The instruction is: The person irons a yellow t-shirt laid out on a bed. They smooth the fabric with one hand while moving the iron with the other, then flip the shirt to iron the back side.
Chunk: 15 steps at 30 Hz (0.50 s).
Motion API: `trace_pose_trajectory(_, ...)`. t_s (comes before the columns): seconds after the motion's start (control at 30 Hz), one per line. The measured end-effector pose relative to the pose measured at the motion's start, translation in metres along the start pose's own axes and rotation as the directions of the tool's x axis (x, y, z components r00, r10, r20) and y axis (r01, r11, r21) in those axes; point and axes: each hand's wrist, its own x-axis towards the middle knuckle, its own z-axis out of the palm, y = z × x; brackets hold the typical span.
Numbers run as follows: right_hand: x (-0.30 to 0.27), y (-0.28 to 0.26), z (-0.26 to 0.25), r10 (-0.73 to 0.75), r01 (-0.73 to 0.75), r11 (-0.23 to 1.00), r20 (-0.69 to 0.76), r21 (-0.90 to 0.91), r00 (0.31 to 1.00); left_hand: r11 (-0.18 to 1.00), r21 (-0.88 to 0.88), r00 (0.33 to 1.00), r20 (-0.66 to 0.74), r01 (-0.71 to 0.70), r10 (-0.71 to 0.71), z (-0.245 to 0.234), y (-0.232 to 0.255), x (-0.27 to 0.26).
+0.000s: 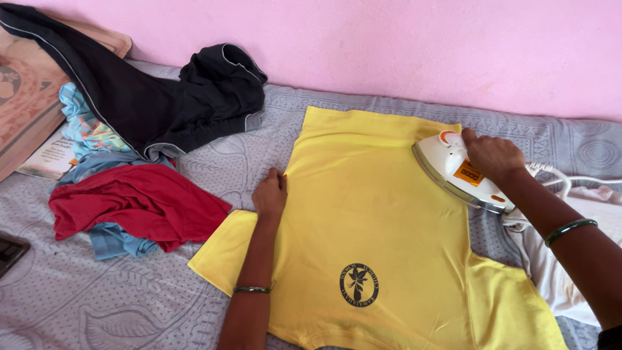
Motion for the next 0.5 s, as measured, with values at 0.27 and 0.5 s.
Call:
trace_pose_trajectory(0.27, 0.009, 0.053, 0.002, 0.055, -0.051, 0.998, -0.17, 0.026, 0.984, 1.0, 0.028, 1.0, -0.025, 0.004, -0.003, -0.004, 0.002, 0.001)
trace_pose_trajectory(0.5, -0.026, 0.193, 0.014, 0.523, -0.485, 0.84, -0.124, 0.242, 0.844, 1.0, 0.027, 1.0, -0.019, -0.005, 0.006, -0.006, 0.002, 0.002)
